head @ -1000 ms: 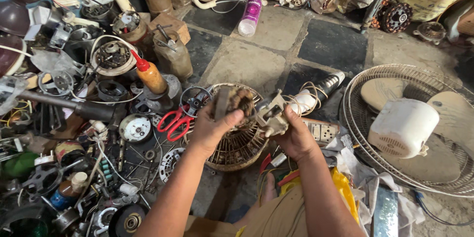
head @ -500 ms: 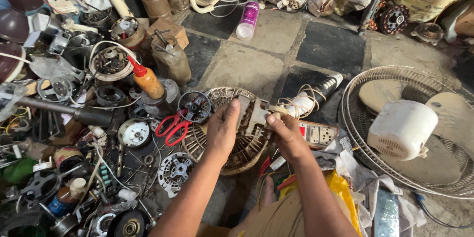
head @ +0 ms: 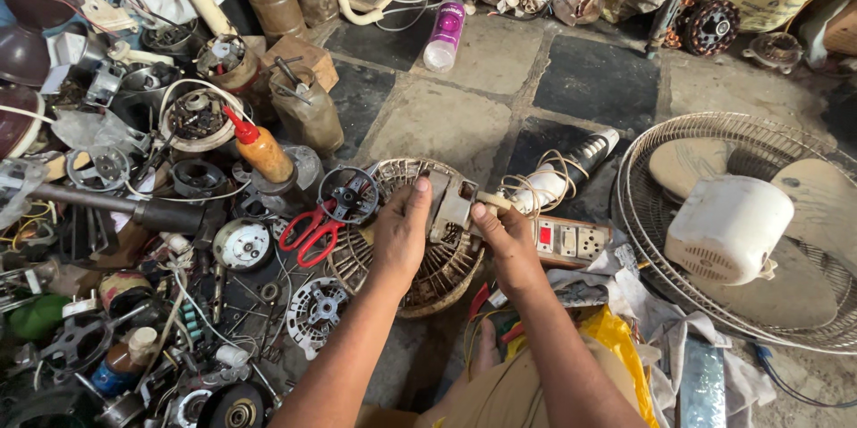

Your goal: The person lubricates a fan motor assembly with oil, then reassembles the motor housing components and secures them using a screwdriver.

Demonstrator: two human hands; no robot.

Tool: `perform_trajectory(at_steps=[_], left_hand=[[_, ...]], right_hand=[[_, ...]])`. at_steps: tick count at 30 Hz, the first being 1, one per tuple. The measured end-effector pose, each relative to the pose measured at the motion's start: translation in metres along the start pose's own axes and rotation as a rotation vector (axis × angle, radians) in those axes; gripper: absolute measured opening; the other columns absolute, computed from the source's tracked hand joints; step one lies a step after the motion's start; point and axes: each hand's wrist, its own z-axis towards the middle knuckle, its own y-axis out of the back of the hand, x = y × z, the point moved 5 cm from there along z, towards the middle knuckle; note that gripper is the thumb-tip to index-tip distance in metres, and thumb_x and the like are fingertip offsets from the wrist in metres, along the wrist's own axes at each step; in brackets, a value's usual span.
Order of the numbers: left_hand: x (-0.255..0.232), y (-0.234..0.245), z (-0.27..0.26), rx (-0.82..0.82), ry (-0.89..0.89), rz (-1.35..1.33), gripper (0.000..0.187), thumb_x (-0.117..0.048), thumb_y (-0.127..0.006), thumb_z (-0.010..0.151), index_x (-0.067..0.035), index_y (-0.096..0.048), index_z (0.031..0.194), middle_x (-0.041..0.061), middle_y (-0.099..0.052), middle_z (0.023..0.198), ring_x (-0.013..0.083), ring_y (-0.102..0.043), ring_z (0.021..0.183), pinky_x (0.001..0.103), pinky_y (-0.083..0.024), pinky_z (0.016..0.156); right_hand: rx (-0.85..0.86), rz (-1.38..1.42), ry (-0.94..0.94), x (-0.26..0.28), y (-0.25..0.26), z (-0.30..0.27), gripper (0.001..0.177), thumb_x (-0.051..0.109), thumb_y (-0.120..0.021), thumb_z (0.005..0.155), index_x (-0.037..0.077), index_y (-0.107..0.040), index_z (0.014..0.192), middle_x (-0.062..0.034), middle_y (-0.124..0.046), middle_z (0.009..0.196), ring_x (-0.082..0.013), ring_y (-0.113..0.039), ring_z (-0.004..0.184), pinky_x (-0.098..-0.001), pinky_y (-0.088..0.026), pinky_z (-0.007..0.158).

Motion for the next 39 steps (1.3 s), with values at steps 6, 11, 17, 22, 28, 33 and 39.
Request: perform_trajectory(at_steps=[6, 11, 17, 22, 28, 33, 39], left_hand=[[0.019, 0.001, 0.002, -0.027, 0.1, -0.023, 0.044, -0.041, -0.056, 0.105, -0.003, -0.069, 0.089, -0.003, -0.062, 0.08, 0.0074, -0.051, 0.074, 0.026, -0.044, 0.067], [0.015, 0.0, 0.002, -0.048, 0.02, 0.069, 0.041, -0.042, -0.057, 0.105, -0.003, -0.067, 0.097, 0.0, -0.065, 0.088, 0.0087, -0.056, 0.084, 0.027, -0.048, 0.076], [-0.004, -0.002, -0.002, -0.002, -0.087, 0.231, 0.044, -0.043, -0.054, 0.106, -0.001, -0.066, 0.101, 0.008, -0.059, 0.099, 0.0183, -0.059, 0.093, 0.034, -0.048, 0.084], [-0.011, -0.005, 0.002, 0.002, -0.138, 0.317, 0.047, -0.047, -0.053, 0.105, -0.001, -0.063, 0.103, 0.01, -0.058, 0.104, 0.0221, -0.06, 0.095, 0.036, -0.049, 0.085], [-0.049, -0.019, -0.007, 0.154, -0.428, 0.643, 0.068, -0.043, -0.084, 0.078, 0.002, -0.056, 0.121, 0.024, -0.053, 0.115, 0.0417, -0.056, 0.105, 0.048, -0.048, 0.088], [-0.075, -0.016, -0.003, 0.057, -0.686, 0.847, 0.068, -0.014, -0.088, 0.062, -0.006, -0.051, 0.118, 0.025, -0.05, 0.133, 0.0456, -0.055, 0.121, 0.051, -0.048, 0.102], [-0.055, -0.016, -0.001, 0.549, -0.957, 1.132, 0.064, 0.003, -0.077, 0.082, -0.016, -0.04, 0.13, 0.012, -0.05, 0.149, 0.0345, -0.053, 0.144, 0.051, -0.038, 0.13]], right_hand=[[0.006, 0.18, -0.146, -0.006, -0.01, -0.003, 0.057, 0.039, -0.066, 0.094, 0.002, -0.054, 0.135, -0.0112, -0.067, 0.126, -0.0224, -0.065, 0.117, -0.0412, -0.054, 0.097], [0.062, 0.21, -0.172, 0.001, -0.013, -0.005, 0.057, 0.042, -0.063, 0.096, 0.002, -0.054, 0.136, -0.0116, -0.066, 0.128, -0.0252, -0.064, 0.117, -0.0458, -0.054, 0.098], [0.046, 0.223, -0.203, 0.001, -0.014, -0.005, 0.057, 0.044, -0.061, 0.095, 0.007, -0.054, 0.137, -0.0095, -0.066, 0.13, -0.0261, -0.063, 0.118, -0.0497, -0.05, 0.101], [0.043, 0.301, -0.175, -0.006, -0.014, -0.003, 0.058, 0.045, -0.062, 0.096, 0.006, -0.053, 0.138, -0.0109, -0.064, 0.133, -0.0284, -0.059, 0.12, -0.0515, -0.046, 0.106], [0.18, 0.532, -0.259, -0.007, -0.024, 0.003, 0.067, 0.056, -0.052, 0.095, 0.007, -0.053, 0.14, -0.0115, -0.064, 0.138, -0.0267, -0.06, 0.128, -0.0464, -0.046, 0.109], [-0.089, 0.159, -0.183, 0.0, 0.003, 0.017, 0.087, 0.065, -0.058, 0.087, 0.008, -0.042, 0.15, -0.0202, -0.059, 0.132, -0.0394, -0.056, 0.122, -0.0585, -0.047, 0.101], [0.185, 0.078, -0.32, -0.001, -0.007, 0.003, 0.089, 0.061, -0.066, 0.078, 0.019, -0.037, 0.151, -0.0083, -0.055, 0.143, -0.0294, -0.057, 0.13, -0.0581, -0.052, 0.102]])
